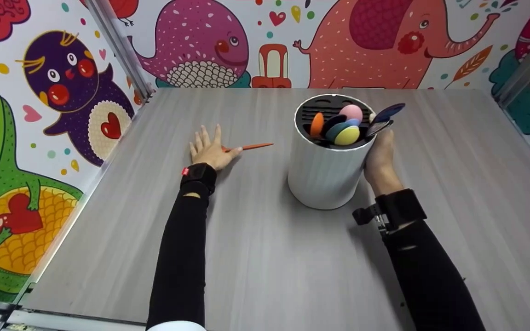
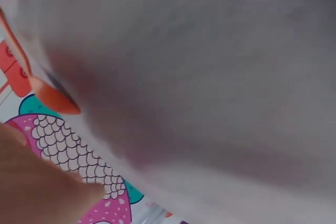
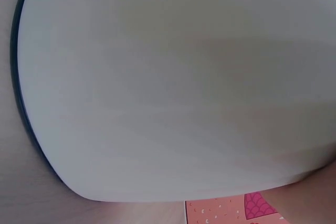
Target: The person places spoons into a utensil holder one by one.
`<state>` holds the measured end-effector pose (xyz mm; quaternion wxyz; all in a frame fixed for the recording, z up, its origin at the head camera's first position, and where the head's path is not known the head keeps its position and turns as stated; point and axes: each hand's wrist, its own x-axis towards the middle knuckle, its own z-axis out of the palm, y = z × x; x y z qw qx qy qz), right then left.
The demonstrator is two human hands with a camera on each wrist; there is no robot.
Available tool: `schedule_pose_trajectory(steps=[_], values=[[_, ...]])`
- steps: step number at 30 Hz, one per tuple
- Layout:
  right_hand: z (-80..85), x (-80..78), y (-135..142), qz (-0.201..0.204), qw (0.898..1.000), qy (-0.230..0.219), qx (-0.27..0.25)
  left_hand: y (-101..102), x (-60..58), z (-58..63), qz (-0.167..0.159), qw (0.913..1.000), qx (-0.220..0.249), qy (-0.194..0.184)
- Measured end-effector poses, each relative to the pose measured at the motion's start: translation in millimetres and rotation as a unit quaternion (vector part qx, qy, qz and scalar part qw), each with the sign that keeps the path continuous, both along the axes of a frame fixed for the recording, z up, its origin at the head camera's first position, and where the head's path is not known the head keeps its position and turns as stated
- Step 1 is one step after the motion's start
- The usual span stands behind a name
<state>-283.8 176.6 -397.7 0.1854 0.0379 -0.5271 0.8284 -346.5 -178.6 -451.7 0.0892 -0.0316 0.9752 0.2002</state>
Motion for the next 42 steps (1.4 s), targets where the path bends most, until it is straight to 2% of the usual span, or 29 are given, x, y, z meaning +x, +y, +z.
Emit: schedule_pose_trajectory(steps=[4,7,10,15,21,30,36,40,42], values=[[0.1,-0.5,-0.8,0.010,1.000,0.006,-0.001,-1.2,1.7,-1.9,-0.005,0.9988,0.007,-0.049],[0.2,-0.6,-0.4,0.006,1.000,0.003,0.003,-0.8,1.6,-0.6,-0.014,0.9985,0.005,-0.052],[-0.1,-0.4,0.4,0.001,1.000,0.003,0.007,-1.2,-0.2,1.4,-0.021,0.9996,-0.011,-0.017],[-1.0,-0.6,1.0,-0.006,1.000,0.014,0.017,-4.6,-4.6,5.2,-0.007,0.9989,-0.016,0.043],[-0.6,-0.5,0.4,-0.009,1.000,0.012,0.016,-6.2,-4.6,6.6,-0.005,0.9978,-0.014,0.064],[-0.2,-0.2,0.2,0.003,1.000,-0.001,-0.006,-2.8,-0.2,6.9,-0.036,0.9920,0.013,0.120],[0.6,-1.0,-0.7,0.003,1.000,0.008,-0.009,1.6,-0.2,9.4,-0.034,0.9787,0.042,0.198],[1.1,-1.4,-1.9,-0.001,1.000,0.012,-0.004,5.0,-1.4,10.9,-0.026,0.9585,0.094,0.268],[1.0,-1.5,-1.9,0.001,1.000,0.015,-0.006,7.9,-0.9,13.6,-0.021,0.9492,0.125,0.288]])
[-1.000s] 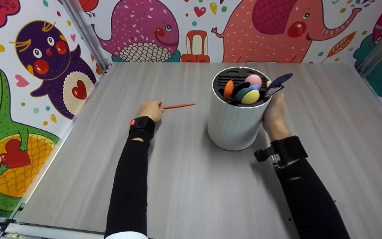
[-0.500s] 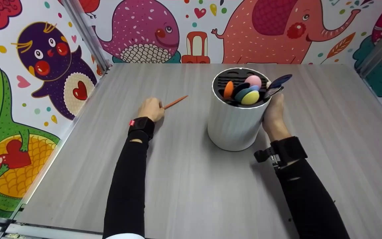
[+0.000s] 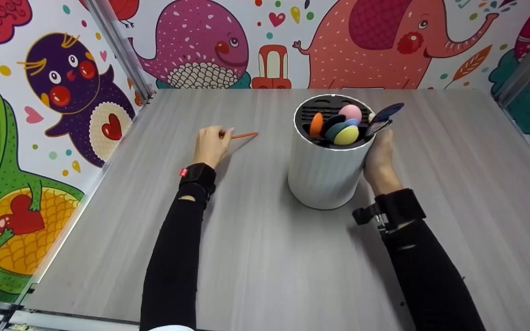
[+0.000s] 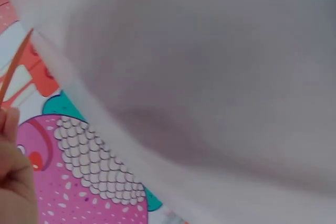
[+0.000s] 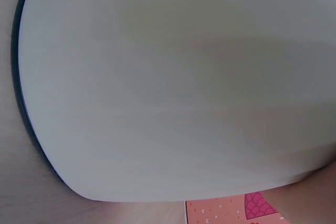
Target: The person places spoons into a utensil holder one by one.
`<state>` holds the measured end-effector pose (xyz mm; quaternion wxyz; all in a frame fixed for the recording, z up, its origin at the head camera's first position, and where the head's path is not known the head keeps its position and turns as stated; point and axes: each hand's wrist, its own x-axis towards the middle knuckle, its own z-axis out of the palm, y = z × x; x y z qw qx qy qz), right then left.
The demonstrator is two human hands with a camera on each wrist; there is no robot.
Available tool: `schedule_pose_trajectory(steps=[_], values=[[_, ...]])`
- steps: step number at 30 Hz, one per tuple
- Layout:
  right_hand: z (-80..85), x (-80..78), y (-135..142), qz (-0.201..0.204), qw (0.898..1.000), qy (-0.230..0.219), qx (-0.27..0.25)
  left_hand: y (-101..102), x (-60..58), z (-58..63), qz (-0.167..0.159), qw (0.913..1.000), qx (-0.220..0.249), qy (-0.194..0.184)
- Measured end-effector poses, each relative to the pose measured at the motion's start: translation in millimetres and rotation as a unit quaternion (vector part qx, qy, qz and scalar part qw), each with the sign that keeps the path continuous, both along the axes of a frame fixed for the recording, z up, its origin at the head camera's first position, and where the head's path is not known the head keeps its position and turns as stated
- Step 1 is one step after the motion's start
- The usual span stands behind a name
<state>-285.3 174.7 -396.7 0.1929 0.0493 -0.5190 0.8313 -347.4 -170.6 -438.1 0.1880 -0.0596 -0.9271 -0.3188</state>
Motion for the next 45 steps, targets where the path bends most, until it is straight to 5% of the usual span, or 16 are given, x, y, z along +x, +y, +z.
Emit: schedule_pose_trajectory(steps=[7,11,13,16,20,24,28,33,41,45], values=[[-2.5,-0.1,1.9,-0.003,1.000,0.001,0.009,16.8,5.7,16.1,-0.010,0.9958,0.077,-0.049],[-4.1,-0.8,1.7,0.000,1.000,0.005,0.021,21.0,10.1,25.9,-0.025,0.9832,0.175,-0.046],[-3.7,-1.0,1.5,0.006,1.000,0.010,0.022,22.3,10.5,30.2,-0.035,0.9689,0.243,-0.027],[-2.0,-0.7,1.4,0.007,1.000,0.018,0.016,24.3,9.4,37.0,-0.054,0.9364,0.347,0.011],[-0.2,-0.2,0.8,0.010,1.000,0.015,0.006,24.9,9.0,45.5,-0.062,0.8993,0.429,0.055],[-0.6,-0.2,1.1,0.006,1.000,0.011,0.003,26.1,10.2,50.9,-0.056,0.8879,0.448,0.089],[-1.6,-0.1,1.3,-0.002,1.000,-0.003,0.002,32.5,12.3,55.3,-0.051,0.8937,0.434,0.100],[-3.4,0.3,1.7,-0.011,1.000,-0.004,0.012,45.8,19.1,66.0,-0.062,0.8887,0.445,0.089],[-3.2,1.2,1.8,-0.009,1.000,0.003,0.018,78.3,45.5,95.2,-0.150,0.8573,0.491,0.038],[-2.4,1.8,1.9,-0.007,1.000,-0.012,0.018,98.5,60.2,114.8,-0.195,0.8527,0.483,0.045]])
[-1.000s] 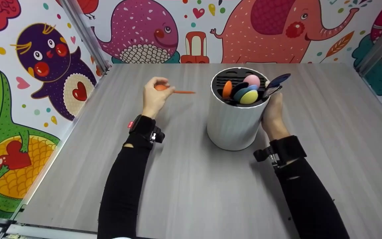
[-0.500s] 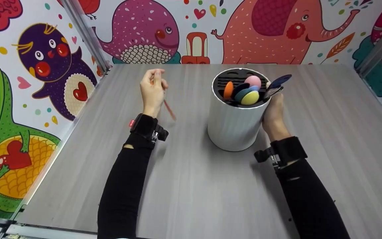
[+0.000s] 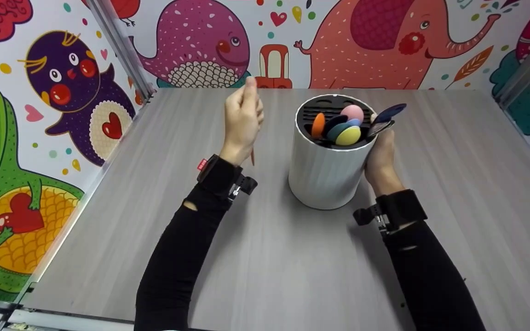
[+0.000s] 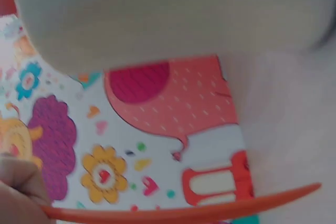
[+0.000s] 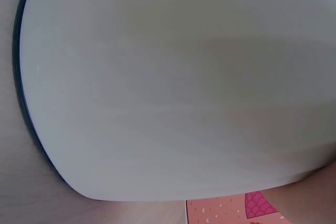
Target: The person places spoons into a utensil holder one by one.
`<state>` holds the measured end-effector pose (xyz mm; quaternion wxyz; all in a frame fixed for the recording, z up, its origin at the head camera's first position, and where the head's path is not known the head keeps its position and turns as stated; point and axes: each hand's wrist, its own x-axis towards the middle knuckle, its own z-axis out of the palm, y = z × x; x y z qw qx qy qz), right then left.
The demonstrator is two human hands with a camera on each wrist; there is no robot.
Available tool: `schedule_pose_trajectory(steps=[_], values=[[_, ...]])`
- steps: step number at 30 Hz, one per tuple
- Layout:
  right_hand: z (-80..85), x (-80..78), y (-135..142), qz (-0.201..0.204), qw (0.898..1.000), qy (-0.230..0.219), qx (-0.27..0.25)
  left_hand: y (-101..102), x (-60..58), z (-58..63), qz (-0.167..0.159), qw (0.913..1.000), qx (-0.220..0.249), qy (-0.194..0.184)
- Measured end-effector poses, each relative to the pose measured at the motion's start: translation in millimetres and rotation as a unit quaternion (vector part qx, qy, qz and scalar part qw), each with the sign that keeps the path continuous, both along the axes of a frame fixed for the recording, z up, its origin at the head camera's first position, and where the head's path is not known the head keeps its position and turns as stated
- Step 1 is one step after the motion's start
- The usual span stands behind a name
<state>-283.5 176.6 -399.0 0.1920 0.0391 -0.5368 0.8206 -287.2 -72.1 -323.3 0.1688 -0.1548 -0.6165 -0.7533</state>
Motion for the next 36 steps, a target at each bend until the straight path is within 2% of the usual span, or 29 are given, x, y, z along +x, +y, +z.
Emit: schedule_pose_trajectory(steps=[6,13,18,23,27,29,33,36], values=[[1.7,-0.5,-0.1,-0.026,0.999,-0.008,0.016,19.4,19.4,31.0,-0.062,0.9971,0.035,0.028],[2.8,-1.1,-0.5,-0.037,0.999,-0.011,0.026,26.5,30.1,60.3,-0.092,0.9896,0.104,0.036],[2.7,-1.1,-0.2,-0.041,0.999,-0.019,0.030,31.0,38.8,81.7,-0.113,0.9830,0.135,0.054],[2.5,-0.6,-1.0,-0.033,0.999,-0.014,0.027,32.6,42.2,98.0,-0.116,0.9781,0.154,0.078],[2.3,-1.2,-0.7,-0.027,0.999,-0.011,0.025,36.5,39.3,102.5,-0.117,0.9725,0.167,0.113],[1.8,-1.2,0.3,-0.027,0.999,-0.009,0.027,41.0,37.7,102.7,-0.117,0.9708,0.175,0.115],[-0.2,-1.6,2.3,-0.034,0.999,-0.010,0.022,52.3,33.4,96.5,-0.115,0.9722,0.177,0.100],[-1.4,-2.0,2.6,-0.038,0.999,-0.015,0.023,59.1,29.1,86.3,-0.116,0.9751,0.168,0.088]])
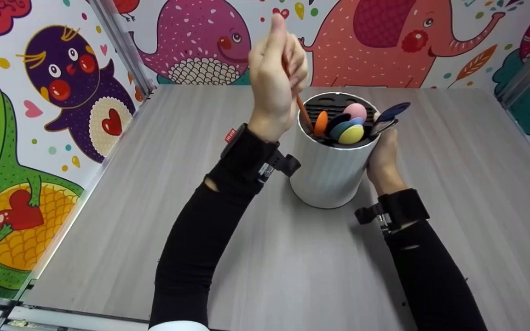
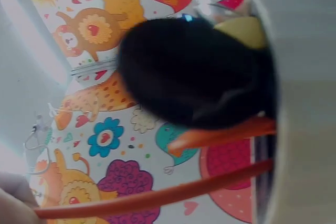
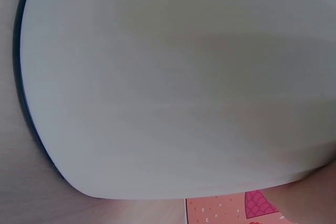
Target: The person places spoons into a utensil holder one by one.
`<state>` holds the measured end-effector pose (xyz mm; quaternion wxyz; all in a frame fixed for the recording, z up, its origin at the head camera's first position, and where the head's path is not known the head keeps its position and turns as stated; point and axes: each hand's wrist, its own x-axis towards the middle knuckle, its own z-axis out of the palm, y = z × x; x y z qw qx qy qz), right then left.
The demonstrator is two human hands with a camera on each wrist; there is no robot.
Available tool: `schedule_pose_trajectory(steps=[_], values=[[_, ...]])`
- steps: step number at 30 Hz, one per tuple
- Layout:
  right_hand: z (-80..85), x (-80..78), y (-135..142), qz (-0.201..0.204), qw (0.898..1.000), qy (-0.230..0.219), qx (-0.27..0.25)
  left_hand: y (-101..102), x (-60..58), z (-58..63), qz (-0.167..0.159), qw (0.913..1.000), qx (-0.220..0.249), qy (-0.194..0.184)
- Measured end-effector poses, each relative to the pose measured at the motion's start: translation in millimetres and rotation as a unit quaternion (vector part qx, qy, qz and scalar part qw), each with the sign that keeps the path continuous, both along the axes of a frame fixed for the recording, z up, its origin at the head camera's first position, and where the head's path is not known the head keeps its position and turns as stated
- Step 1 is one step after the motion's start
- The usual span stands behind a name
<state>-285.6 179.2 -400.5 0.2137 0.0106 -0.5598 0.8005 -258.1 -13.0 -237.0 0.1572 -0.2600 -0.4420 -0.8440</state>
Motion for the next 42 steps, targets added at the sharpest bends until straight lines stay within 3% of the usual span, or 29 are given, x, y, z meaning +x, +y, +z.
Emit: schedule_pose_trajectory(steps=[6,10,16,19,28,32,35,42], values=[[-0.6,0.1,-1.7,0.006,1.000,0.010,-0.008,8.6,-9.7,-23.8,-0.007,0.9996,-0.025,-0.011],[-1.5,-0.4,-3.1,0.011,1.000,0.015,-0.016,12.7,-15.7,-39.3,-0.008,0.9970,-0.072,-0.029],[-1.2,-0.6,-4.2,0.021,0.999,0.028,-0.018,14.3,-24.2,-59.2,0.021,0.9872,-0.150,-0.050],[-0.2,-0.8,-4.2,0.022,0.999,0.029,-0.022,14.7,-29.6,-66.5,0.040,0.9807,-0.188,-0.036],[1.1,0.5,-4.6,0.037,0.999,0.026,-0.025,14.1,-39.2,-91.3,0.087,0.9499,-0.299,-0.021],[1.7,0.9,-3.7,0.029,0.999,0.026,-0.024,13.9,-38.5,-99.1,0.125,0.9268,-0.354,0.009],[2.5,1.2,-2.6,0.027,0.999,0.023,-0.025,14.7,-37.8,-104.3,0.155,0.9145,-0.372,0.034],[2.7,1.3,-2.4,0.033,0.999,0.012,-0.027,15.3,-36.0,-113.1,0.169,0.9253,-0.338,0.035]])
